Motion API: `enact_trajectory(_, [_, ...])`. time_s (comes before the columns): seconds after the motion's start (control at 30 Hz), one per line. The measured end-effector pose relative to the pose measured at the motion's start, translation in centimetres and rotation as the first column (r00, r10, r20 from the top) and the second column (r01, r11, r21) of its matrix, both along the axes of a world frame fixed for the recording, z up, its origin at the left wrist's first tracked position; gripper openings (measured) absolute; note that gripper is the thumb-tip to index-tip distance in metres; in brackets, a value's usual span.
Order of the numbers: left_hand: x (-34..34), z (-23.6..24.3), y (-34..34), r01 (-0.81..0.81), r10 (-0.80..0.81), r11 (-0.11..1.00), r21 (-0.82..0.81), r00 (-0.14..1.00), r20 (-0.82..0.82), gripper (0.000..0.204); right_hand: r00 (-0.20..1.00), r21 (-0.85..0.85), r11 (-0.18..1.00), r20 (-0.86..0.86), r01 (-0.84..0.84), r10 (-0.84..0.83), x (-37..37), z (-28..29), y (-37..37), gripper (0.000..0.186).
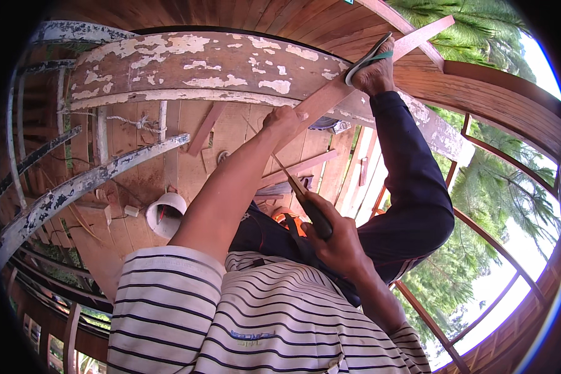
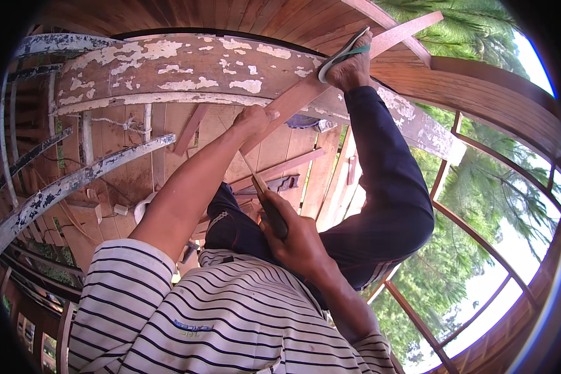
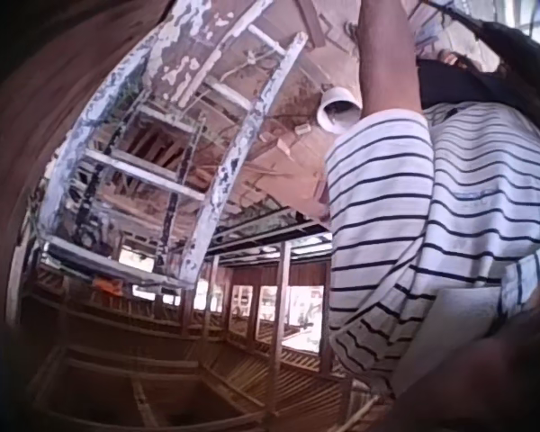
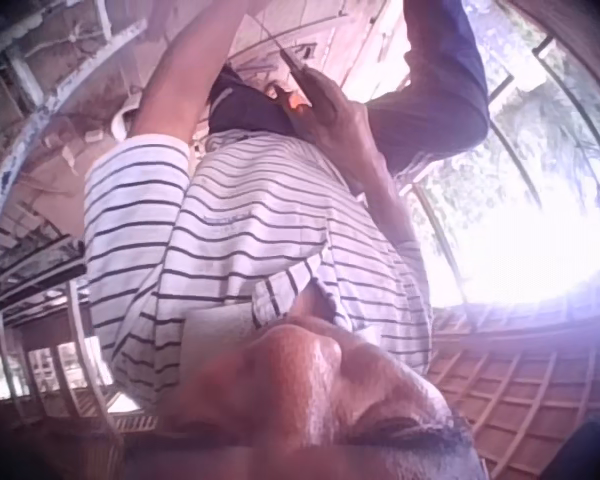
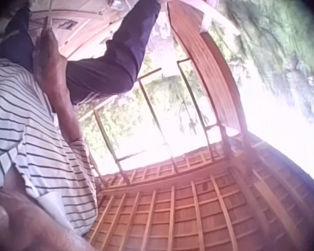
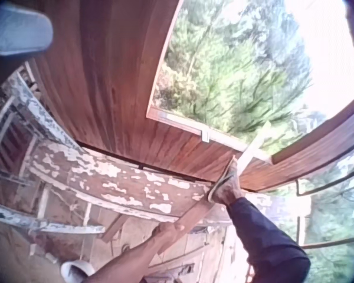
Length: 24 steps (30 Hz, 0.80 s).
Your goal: The person uses a hand saw to cut a wooden plank, measures and marks it with a square and pencil, then fits the plank into a wall opening. They secure the plank using a pneumatic nail gun. The work occurs inside a partially built wooden structure with open window frames and visible trees outside.
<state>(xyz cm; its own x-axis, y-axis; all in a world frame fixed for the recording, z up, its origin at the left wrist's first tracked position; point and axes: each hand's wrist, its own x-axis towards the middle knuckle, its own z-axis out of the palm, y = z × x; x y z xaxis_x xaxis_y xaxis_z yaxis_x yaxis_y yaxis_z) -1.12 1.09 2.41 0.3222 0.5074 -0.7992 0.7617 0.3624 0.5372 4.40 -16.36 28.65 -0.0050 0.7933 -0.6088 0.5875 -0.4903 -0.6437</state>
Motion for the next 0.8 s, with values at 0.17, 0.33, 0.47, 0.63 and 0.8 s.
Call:
enact_trajectory(0.17, [-0.1, 1.0, 0.1, -0.018, 0.018, 1.0, 0.021, 1.0, 0.003, 0.058, 0.998, 0.068, 0.996, 0.022, -0.06, 0.059, 1.0, 6.0, -1.8, 0.055])
enact_trajectory(0.33, [0.2, 0.7, -0.4, -0.009, 0.009, 1.0, -0.001, 1.0, 0.021, 0.057, 0.996, 0.083, 0.995, -0.075, 0.06, -0.054, -1.6, -7.3, 2.6, 0.051])
enact_trajectory(0.47, [-0.1, 0.3, -0.4, -0.049, 0.049, 0.999, 0.001, 0.999, -0.011, 0.056, 1.0, 0.051, 0.999, -0.026, 0.0, 0.002, 0.7, -0.3, -0.6, 0.052])
enact_trajectory(0.63, [-0.2, 1.1, -0.2, -0.06, 0.059, 0.997, -0.042, 0.998, -0.026, 0.056, 0.997, 0.009, 0.998, 0.044, -0.06, 0.06, 1.8, 6.3, -2.7, 0.056])
enact_trajectory(0.8, [0.5, 0.4, 0.3, -0.006, 0.006, 1.0, 0.002, 1.0, 0.019, 0.059, 0.998, 0.105, 0.993, -0.055, 0.047, -0.042, -0.8, -7.3, 2.6, 0.051])
